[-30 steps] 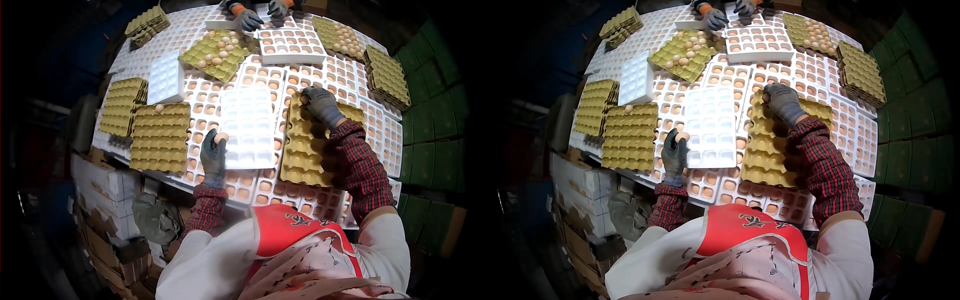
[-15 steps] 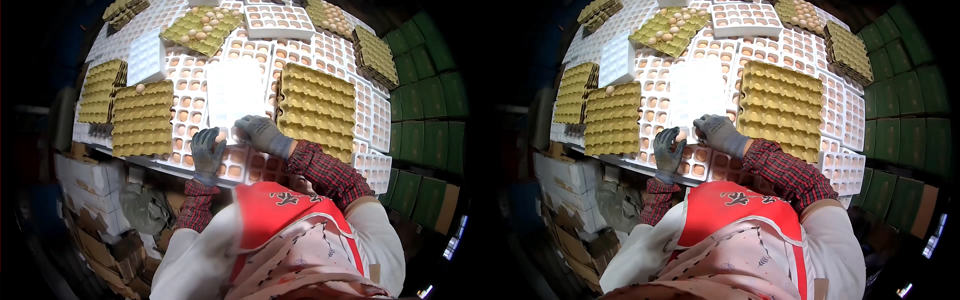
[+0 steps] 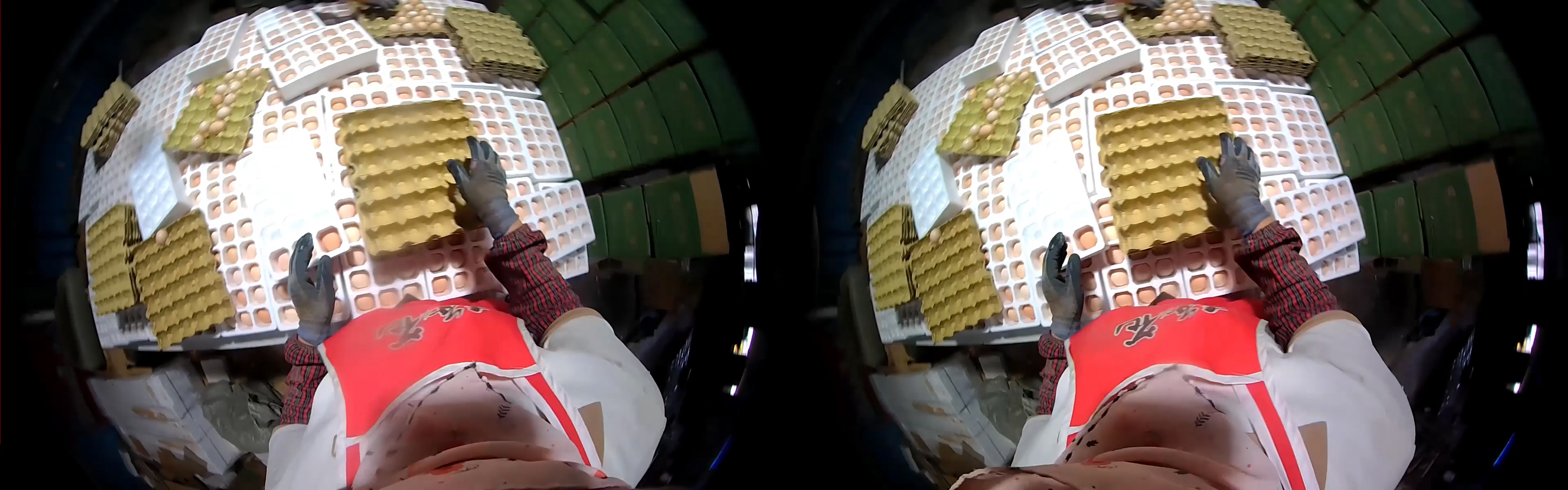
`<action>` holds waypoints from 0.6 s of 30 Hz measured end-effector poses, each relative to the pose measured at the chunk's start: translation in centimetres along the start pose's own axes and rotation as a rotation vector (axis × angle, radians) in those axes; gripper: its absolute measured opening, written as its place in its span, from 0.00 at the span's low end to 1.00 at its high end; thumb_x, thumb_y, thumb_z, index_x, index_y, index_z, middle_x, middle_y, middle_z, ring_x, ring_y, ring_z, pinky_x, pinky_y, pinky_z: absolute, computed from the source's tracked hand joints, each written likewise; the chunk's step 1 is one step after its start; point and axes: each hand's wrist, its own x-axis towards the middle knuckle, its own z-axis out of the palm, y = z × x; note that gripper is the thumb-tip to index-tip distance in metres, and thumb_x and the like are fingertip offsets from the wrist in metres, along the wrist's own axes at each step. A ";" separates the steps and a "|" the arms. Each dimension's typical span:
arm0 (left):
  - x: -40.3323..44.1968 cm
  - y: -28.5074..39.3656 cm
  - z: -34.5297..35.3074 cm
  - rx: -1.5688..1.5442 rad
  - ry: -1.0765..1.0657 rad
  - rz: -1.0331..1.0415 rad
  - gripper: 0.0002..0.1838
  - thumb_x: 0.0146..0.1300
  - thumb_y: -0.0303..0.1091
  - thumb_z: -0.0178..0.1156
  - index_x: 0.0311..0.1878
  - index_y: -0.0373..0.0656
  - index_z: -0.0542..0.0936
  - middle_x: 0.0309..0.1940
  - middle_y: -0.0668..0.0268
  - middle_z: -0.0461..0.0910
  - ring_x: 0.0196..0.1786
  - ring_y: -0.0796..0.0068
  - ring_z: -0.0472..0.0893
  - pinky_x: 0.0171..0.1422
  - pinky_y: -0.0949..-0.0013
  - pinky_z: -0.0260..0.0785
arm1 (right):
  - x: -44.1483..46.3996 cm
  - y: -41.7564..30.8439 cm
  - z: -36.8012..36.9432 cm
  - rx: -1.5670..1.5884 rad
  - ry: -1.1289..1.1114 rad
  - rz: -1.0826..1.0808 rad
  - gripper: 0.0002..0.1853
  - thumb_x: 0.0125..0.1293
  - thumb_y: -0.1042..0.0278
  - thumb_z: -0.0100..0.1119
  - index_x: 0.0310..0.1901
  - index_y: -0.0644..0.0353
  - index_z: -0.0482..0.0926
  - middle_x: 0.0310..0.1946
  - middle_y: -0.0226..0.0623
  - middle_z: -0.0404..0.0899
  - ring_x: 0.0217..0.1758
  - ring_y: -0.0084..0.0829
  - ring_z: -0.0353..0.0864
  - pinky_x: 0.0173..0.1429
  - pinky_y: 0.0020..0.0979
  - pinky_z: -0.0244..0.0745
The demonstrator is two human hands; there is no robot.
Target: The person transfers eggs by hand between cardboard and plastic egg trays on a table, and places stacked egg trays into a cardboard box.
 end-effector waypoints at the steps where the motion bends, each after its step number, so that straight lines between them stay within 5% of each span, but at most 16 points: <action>1: 0.6 0.8 2.0 -0.076 -0.069 -0.008 0.27 0.73 0.31 0.61 0.72 0.33 0.69 0.70 0.48 0.73 0.71 0.54 0.74 0.73 0.59 0.66 | -0.4 3.7 2.0 -0.061 -0.010 0.086 0.40 0.70 0.41 0.58 0.70 0.68 0.65 0.56 0.59 0.74 0.58 0.58 0.75 0.62 0.52 0.71; 4: 3.3 3.2 7.0 0.015 -0.330 -0.004 0.32 0.78 0.40 0.55 0.77 0.31 0.60 0.73 0.43 0.66 0.74 0.50 0.69 0.77 0.58 0.61 | -1.3 3.7 0.8 0.125 -0.216 0.291 0.45 0.72 0.40 0.56 0.77 0.68 0.55 0.56 0.69 0.79 0.61 0.59 0.80 0.63 0.52 0.74; 6: 4.8 -3.6 10.2 0.244 -0.310 0.408 0.34 0.78 0.41 0.56 0.77 0.31 0.60 0.76 0.41 0.62 0.76 0.48 0.65 0.79 0.58 0.58 | -1.8 4.5 1.2 0.232 -0.108 0.260 0.42 0.71 0.43 0.58 0.77 0.64 0.58 0.56 0.63 0.80 0.61 0.57 0.79 0.65 0.51 0.73; 10: 1.7 6.5 11.9 0.085 -0.259 0.130 0.37 0.73 0.40 0.62 0.77 0.33 0.61 0.78 0.37 0.57 0.80 0.39 0.58 0.82 0.55 0.54 | -3.3 7.2 -1.2 0.562 0.060 0.376 0.35 0.70 0.55 0.62 0.74 0.59 0.66 0.54 0.58 0.82 0.58 0.52 0.82 0.63 0.48 0.75; 12: -0.9 9.9 12.9 0.136 -0.328 0.303 0.40 0.69 0.39 0.66 0.78 0.34 0.60 0.79 0.39 0.56 0.81 0.40 0.56 0.82 0.54 0.53 | -4.6 10.7 -5.0 0.938 0.123 0.493 0.31 0.70 0.63 0.61 0.73 0.59 0.68 0.45 0.48 0.87 0.34 0.32 0.84 0.39 0.34 0.80; 14: -2.5 11.9 14.5 -0.045 -0.461 0.333 0.44 0.66 0.37 0.69 0.79 0.36 0.58 0.78 0.42 0.59 0.79 0.46 0.62 0.80 0.54 0.58 | -6.3 17.4 -8.0 0.903 0.187 0.390 0.27 0.71 0.65 0.58 0.70 0.60 0.71 0.40 0.32 0.86 0.33 0.20 0.80 0.36 0.29 0.77; 15: -2.8 12.1 15.4 -0.172 -0.573 0.246 0.45 0.66 0.37 0.70 0.80 0.36 0.57 0.77 0.44 0.61 0.77 0.49 0.65 0.78 0.56 0.61 | -7.8 21.3 -9.6 0.605 0.166 0.371 0.25 0.70 0.66 0.58 0.68 0.61 0.74 0.39 0.30 0.85 0.34 0.20 0.80 0.37 0.29 0.76; 18: -4.3 9.9 18.0 -0.433 -0.749 -0.048 0.53 0.62 0.34 0.75 0.83 0.38 0.51 0.73 0.53 0.67 0.72 0.66 0.70 0.73 0.62 0.66 | -12.1 33.1 -9.9 0.560 0.110 0.506 0.16 0.70 0.63 0.61 0.52 0.67 0.82 0.32 0.30 0.83 0.32 0.25 0.78 0.36 0.34 0.74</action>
